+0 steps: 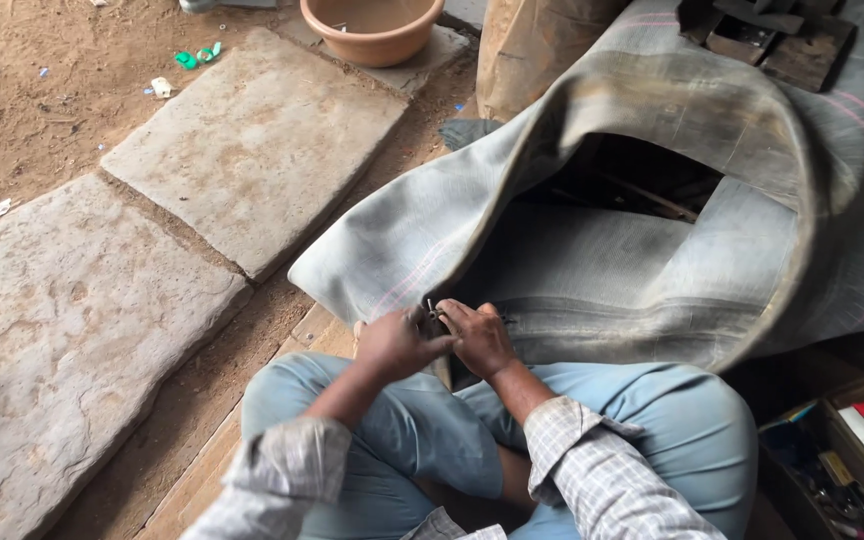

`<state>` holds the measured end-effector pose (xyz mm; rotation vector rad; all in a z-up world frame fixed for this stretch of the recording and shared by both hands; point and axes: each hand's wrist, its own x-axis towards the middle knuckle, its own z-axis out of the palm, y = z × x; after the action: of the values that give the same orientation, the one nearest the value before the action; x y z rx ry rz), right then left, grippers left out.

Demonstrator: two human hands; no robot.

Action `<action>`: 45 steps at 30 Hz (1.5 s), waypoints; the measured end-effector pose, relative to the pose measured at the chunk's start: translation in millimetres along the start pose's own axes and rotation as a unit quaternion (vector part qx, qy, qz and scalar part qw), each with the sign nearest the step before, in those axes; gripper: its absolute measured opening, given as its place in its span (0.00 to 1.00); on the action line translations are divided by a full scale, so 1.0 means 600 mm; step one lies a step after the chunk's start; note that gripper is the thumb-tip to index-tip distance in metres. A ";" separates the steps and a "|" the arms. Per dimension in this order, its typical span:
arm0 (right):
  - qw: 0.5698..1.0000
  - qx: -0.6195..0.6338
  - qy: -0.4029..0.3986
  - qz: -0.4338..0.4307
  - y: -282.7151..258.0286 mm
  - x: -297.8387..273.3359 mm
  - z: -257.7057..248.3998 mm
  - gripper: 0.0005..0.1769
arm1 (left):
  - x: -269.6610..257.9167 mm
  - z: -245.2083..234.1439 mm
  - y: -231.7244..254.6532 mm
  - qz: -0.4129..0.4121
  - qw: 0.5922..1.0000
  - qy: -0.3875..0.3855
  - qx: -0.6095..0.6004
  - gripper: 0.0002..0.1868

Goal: The person sits on the ground with a rubber inner tube across their lap and marks a spot on the tube with a small hand tool, rubbing and working the marked area of the rubber. They then set the tube down and pick up a pair of pliers from the tube.

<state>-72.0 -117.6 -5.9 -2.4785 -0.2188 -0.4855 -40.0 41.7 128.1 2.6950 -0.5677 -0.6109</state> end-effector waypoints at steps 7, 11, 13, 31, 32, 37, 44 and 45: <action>0.999 0.022 -0.017 0.047 -0.005 -0.006 0.011 0.09 | 0.022 0.079 -0.030 0.021 0.983 0.184 -0.020 0.32; 0.999 0.027 0.037 -0.003 -0.001 -0.002 -0.003 0.11 | 0.051 0.070 -0.012 0.016 0.990 0.131 -0.046 0.19; 0.998 0.052 0.043 -0.004 -0.007 -0.007 -0.005 0.13 | 0.071 0.088 -0.023 -0.005 0.995 0.094 -0.047 0.19; 0.999 0.002 -0.034 0.027 0.034 -0.018 0.067 0.04 | 0.100 0.099 -0.062 0.156 0.987 -0.035 0.022 0.35; 0.999 0.005 -0.031 0.024 0.035 -0.016 0.071 0.04 | 0.099 0.094 -0.060 0.153 0.986 -0.054 0.049 0.36; 1.000 -0.010 -0.020 -0.005 0.063 -0.025 0.097 0.03 | 0.116 0.108 -0.062 0.185 0.974 -0.057 0.121 0.34; 0.992 -0.082 -0.084 0.037 0.075 -0.024 0.108 0.08 | 0.081 0.034 -0.009 0.291 0.868 -0.050 0.399 0.22; 0.993 -0.080 -0.075 0.034 0.075 -0.023 0.108 0.08 | 0.080 0.029 -0.006 0.309 0.836 -0.053 0.451 0.23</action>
<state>-53.9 -116.5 -83.9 -2.6719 -0.1605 -0.2986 -7.2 19.7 95.3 2.9339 -2.0927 -0.3329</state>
